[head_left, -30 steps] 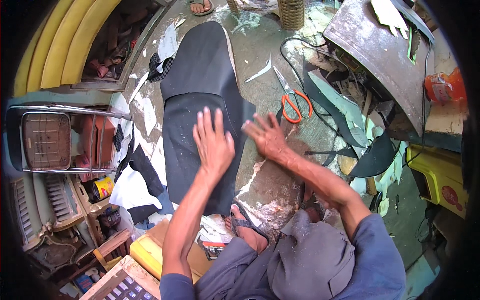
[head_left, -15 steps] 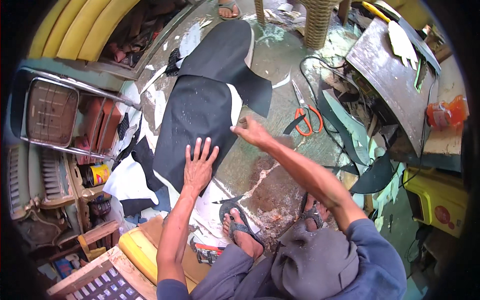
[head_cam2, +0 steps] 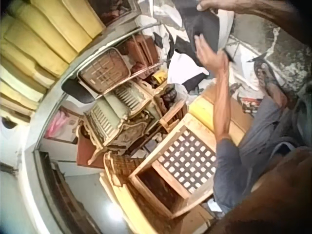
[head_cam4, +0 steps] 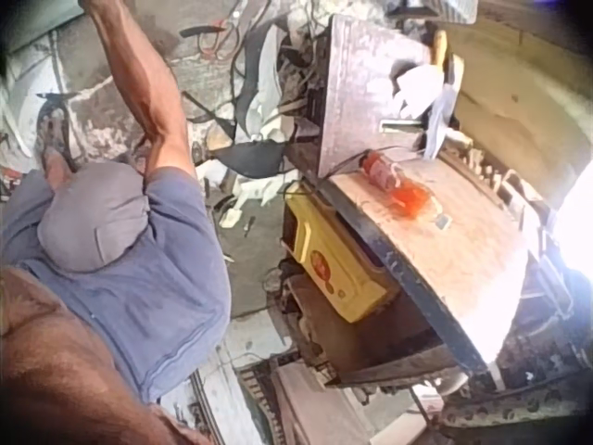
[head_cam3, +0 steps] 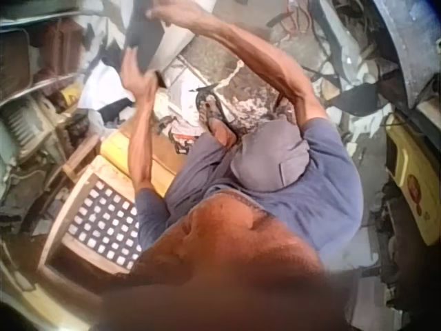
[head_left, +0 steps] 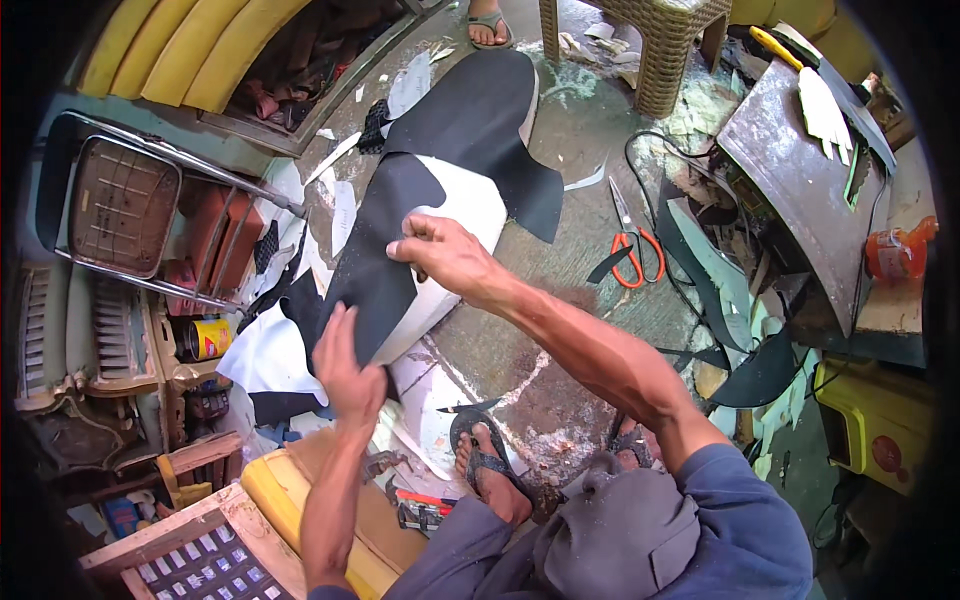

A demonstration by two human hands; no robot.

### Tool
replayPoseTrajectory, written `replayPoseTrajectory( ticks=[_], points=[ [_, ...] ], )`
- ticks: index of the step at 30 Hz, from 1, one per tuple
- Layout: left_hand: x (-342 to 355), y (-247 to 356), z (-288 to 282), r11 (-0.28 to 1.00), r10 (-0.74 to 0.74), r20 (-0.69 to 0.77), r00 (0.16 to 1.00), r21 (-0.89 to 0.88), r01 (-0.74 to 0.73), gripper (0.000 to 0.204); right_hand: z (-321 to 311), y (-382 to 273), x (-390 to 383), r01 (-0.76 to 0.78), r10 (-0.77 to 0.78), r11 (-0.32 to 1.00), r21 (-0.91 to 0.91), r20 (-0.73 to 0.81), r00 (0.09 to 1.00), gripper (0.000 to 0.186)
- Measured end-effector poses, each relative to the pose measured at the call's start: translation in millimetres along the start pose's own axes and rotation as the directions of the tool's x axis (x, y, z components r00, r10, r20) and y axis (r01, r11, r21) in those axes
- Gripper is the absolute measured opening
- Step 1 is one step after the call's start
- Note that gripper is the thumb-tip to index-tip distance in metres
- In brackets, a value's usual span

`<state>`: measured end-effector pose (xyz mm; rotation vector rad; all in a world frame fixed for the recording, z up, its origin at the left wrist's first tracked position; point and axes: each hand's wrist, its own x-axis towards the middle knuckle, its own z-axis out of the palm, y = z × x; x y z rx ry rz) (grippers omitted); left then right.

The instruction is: The person fits a black vinyl cover over a white foam seat base, smoothing the material and trimming excess with scissors. They repeatedly adjust the fabric to align with the seat contours and cut away surplus material to achieve a snug fit.

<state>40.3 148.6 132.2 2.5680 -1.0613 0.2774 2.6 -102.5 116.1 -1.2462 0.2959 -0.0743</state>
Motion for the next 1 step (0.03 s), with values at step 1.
replayPoseTrajectory(
  ticks=[1],
  points=[
    [-2.4,-5.1,-28.0,0.998,0.049,0.084,0.995,0.029,-0.051,0.067,-1.7,-2.6,-0.3,0.004,-0.004,1.000,0.001,-0.003,1.000,0.033]
  ],
)
